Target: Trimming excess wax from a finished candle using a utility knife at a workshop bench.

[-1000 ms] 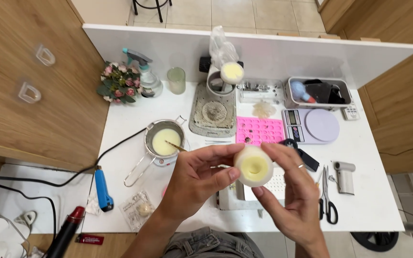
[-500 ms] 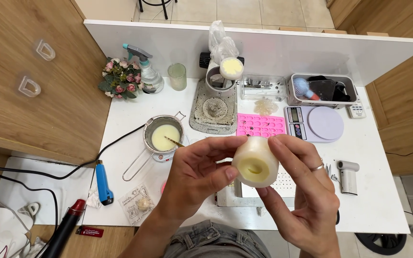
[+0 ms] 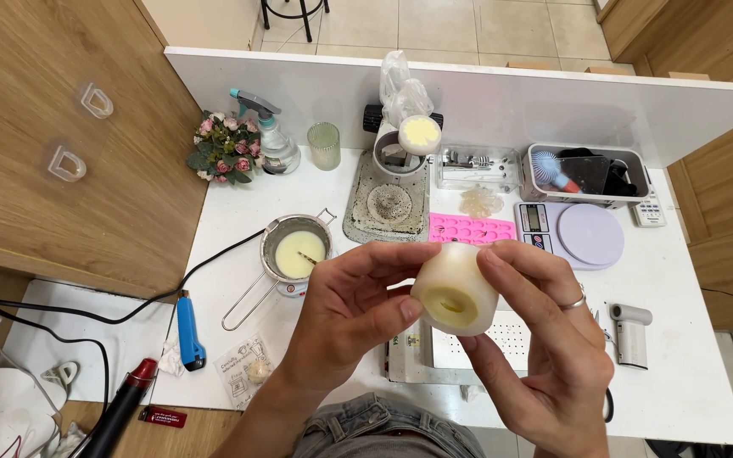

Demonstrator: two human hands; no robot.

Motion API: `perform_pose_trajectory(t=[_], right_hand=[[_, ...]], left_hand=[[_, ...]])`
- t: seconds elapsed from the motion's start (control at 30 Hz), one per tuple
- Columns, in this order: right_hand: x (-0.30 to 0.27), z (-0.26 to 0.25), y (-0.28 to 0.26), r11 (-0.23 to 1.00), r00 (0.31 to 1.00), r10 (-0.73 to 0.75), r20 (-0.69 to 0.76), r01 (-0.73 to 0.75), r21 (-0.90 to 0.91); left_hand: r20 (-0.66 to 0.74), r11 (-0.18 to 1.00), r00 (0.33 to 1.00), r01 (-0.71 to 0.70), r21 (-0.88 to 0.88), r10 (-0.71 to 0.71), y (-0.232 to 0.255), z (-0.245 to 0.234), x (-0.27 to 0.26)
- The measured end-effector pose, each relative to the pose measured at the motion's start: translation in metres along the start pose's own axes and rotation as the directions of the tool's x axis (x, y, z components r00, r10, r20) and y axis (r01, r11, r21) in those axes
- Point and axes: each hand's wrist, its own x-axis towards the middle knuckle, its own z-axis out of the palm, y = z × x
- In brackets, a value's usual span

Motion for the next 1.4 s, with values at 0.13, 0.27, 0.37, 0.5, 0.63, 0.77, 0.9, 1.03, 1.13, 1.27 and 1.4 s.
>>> perform_pose_trajectory(t=[0.13,0.27,0.37,0.5,0.63,0.77,0.9,1.03,1.13,1.27,1.4], right_hand=[[0.0,-0.002,0.007,0.992,0.999,0.043,-0.005,-0.042,0.123],[-0.01,0.001,0.018,0.974,0.992,0.123,-0.013,-0.118,0.193],[-0.019,0.006,0.022,0.964,0.982,0.174,-0.072,-0.155,0.216],[-0.001,0.014,0.003,0.989,0.989,0.103,-0.11,-0.09,0.116],[0.003,0.012,-0.005,0.996,0.997,-0.072,-0.031,0.074,0.046],[-0.003,0.012,-0.006,0.985,0.988,-0.149,0.026,0.151,-0.083],[-0.014,0.015,-0.008,0.975,0.989,-0.151,-0.008,0.147,-0.169],[-0.017,0.015,-0.007,0.956,0.986,-0.164,0.012,0.162,-0.243],[-0.018,0.013,-0.006,0.95,0.986,-0.161,0.033,0.164,-0.264],[-0.019,0.012,-0.004,0.942,0.984,-0.171,0.038,0.175,-0.287],[-0.021,0.011,-0.005,0.95,0.992,-0.122,0.036,0.128,-0.284]], left_hand=[[-0.027,1.0,1.0,0.012,0.018,-0.012,0.0,0.001,0.003],[-0.069,0.996,0.997,0.042,0.085,-0.036,0.0,0.002,0.008],[-0.045,0.998,0.998,0.047,0.03,-0.046,-0.001,0.006,0.011],[-0.02,0.994,0.998,0.059,0.09,-0.058,-0.003,0.009,0.016],[-0.007,0.986,0.986,0.164,-0.034,-0.164,-0.008,0.004,0.019],[0.064,0.978,0.981,0.188,-0.095,-0.182,-0.008,-0.001,0.02],[0.083,0.977,0.976,0.207,-0.047,-0.203,-0.005,0.0,0.02],[0.135,0.979,0.97,0.2,0.025,-0.202,-0.013,-0.004,0.021],[0.15,0.978,0.967,0.207,-0.005,-0.204,-0.018,-0.006,0.021],[0.16,0.976,0.967,0.209,-0.059,-0.197,-0.025,-0.007,0.021],[0.152,0.976,0.966,0.216,-0.031,-0.209,-0.03,-0.007,0.02]])
